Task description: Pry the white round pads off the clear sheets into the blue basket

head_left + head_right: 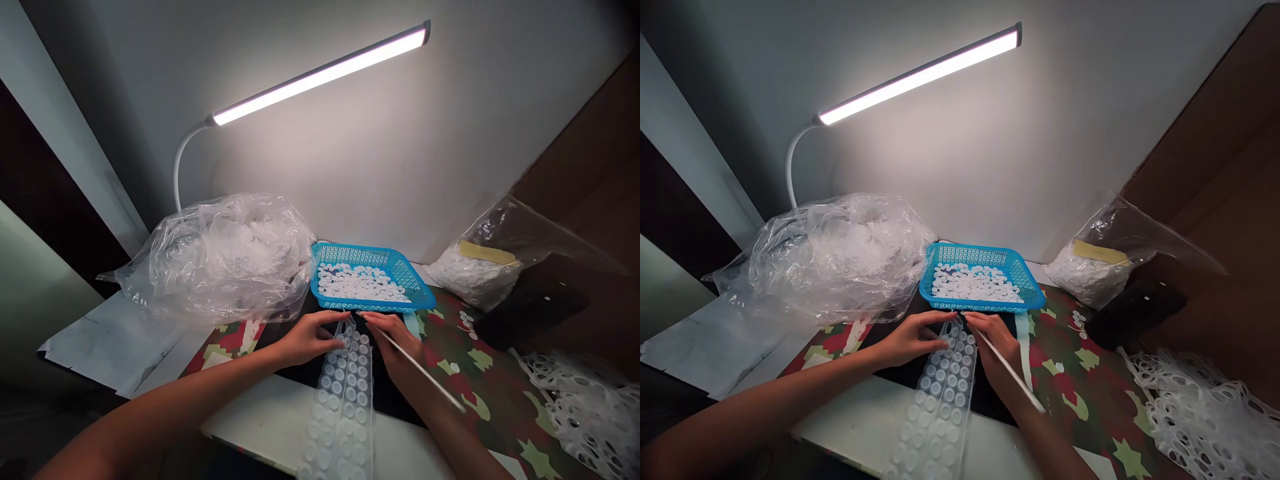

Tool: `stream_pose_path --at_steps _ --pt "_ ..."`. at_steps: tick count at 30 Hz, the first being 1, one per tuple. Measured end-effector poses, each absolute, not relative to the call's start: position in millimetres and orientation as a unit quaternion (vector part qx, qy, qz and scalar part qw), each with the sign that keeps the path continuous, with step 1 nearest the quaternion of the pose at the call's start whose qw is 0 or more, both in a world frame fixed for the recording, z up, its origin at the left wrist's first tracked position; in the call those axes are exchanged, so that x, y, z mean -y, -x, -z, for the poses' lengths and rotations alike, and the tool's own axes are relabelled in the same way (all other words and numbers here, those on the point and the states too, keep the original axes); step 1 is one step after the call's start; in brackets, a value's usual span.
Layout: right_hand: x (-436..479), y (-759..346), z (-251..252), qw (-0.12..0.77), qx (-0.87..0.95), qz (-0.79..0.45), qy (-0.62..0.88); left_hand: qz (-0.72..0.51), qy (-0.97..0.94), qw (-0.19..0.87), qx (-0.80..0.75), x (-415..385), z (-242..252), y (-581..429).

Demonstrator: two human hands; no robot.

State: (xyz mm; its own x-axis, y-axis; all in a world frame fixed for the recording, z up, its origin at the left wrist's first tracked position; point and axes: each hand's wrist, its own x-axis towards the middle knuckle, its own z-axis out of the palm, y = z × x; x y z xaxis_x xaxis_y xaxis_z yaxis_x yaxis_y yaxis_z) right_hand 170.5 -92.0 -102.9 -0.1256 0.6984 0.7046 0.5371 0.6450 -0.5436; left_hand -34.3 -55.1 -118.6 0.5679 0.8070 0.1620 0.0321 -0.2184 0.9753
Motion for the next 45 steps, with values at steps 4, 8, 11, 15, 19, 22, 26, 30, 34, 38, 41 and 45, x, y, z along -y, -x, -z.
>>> stream_pose_path --at_steps 4,8,11,15,19,22,26,30,34,38,41,45 --pt "87 -186 106 0.562 0.660 -0.075 0.493 -0.342 -0.679 0.568 -0.316 55 117 36" --pt "87 -189 108 0.520 0.703 -0.102 0.474 -0.345 -0.671 0.572 -0.322 55 116 36" --pt "91 -180 107 0.467 0.780 -0.113 0.401 -0.347 -0.666 0.574 -0.326 55 116 35" --pt "93 -169 109 0.425 0.833 -0.109 0.337 -0.347 -0.666 0.578 -0.320 55 116 35" --pt "92 -168 112 0.441 0.809 -0.157 0.354 -0.348 -0.662 0.583 -0.319 55 115 35" --pt "91 -171 114 0.442 0.783 -0.206 0.385 -0.348 -0.663 0.584 -0.315 56 116 35" --pt "90 -173 116 0.433 0.775 -0.237 0.394 -0.344 -0.665 0.590 -0.301 56 118 35" --pt "90 -174 115 0.441 0.763 -0.243 0.405 -0.344 -0.669 0.586 -0.301 55 118 36" --pt "90 -173 111 0.444 0.758 -0.248 0.409 -0.340 -0.668 0.585 -0.309 56 115 36" --pt "91 -173 108 0.435 0.767 -0.245 0.404 -0.339 -0.667 0.587 -0.310 56 114 35" --pt "92 -173 109 0.431 0.773 -0.236 0.402 -0.340 -0.666 0.588 -0.308 56 114 35" --pt "91 -170 115 0.408 0.798 -0.202 0.395 -0.334 -0.667 0.594 -0.301 57 113 35"
